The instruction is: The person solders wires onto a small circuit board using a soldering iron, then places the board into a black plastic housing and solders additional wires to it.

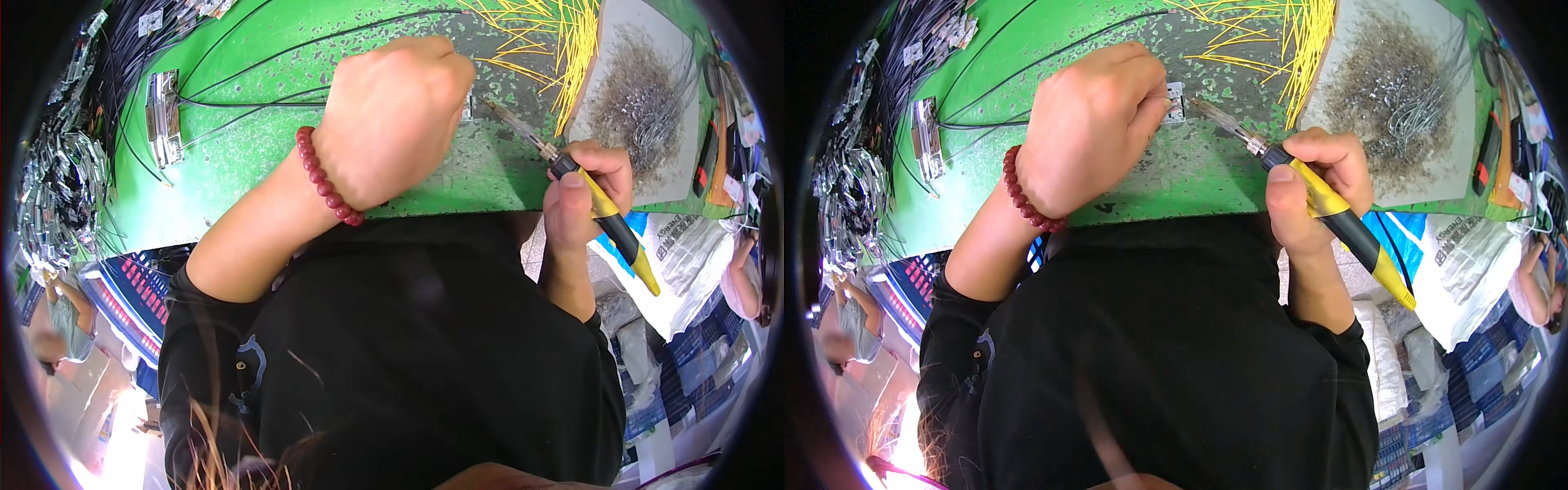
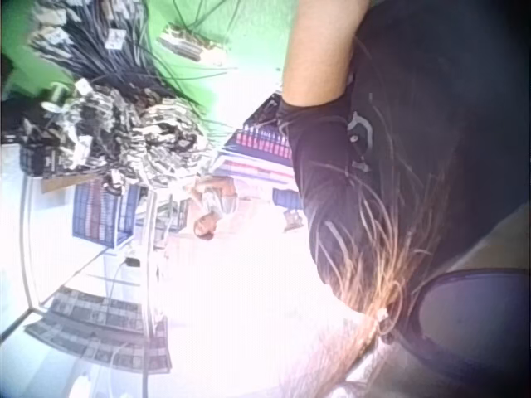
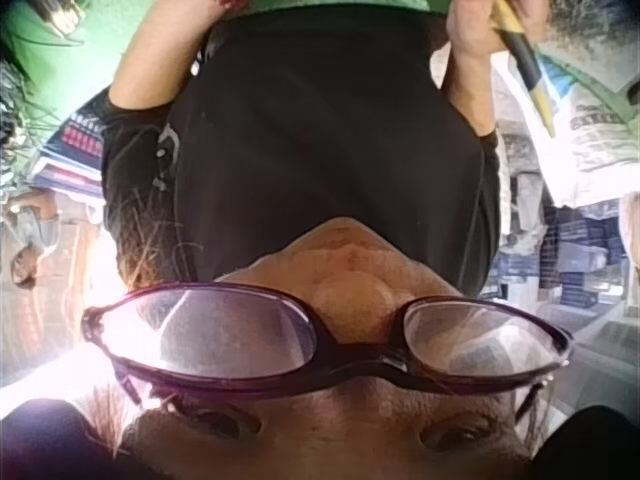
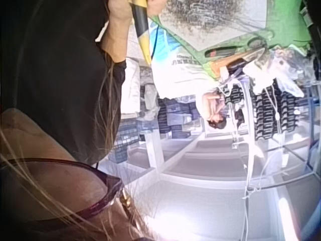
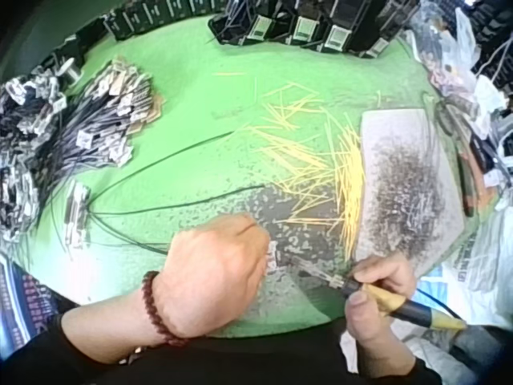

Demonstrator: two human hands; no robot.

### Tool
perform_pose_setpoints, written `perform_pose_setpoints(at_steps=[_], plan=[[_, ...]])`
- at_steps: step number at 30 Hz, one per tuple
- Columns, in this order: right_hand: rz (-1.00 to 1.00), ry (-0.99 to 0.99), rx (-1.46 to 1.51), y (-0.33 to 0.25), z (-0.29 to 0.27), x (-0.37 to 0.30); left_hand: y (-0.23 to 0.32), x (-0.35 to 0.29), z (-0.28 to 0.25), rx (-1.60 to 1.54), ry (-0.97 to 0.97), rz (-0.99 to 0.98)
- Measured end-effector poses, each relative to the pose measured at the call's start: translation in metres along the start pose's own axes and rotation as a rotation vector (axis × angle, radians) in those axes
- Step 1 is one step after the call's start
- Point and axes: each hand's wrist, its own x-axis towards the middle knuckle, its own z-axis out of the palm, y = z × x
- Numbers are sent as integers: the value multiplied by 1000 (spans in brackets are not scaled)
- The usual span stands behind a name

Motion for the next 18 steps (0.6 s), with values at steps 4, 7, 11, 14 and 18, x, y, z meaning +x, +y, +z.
perform_pose_setpoints(at_steps=[4, 7, 11, 14, 18], plan=[[23, -18, -29, -1, -2, -2, 0, 5, -4, 56, -93, 8], [45, -33, -72, -1, -3, -3, -1, 5, -4, 57, -105, 16], [42, -38, -93, 1, -2, -3, -1, 6, -5, 53, -110, 8], [55, -52, -87, 0, -1, -2, -1, 5, -5, 38, -91, 13], [43, -76, -154, -1, 0, -1, -3, 5, -2, 29, -89, 13]])
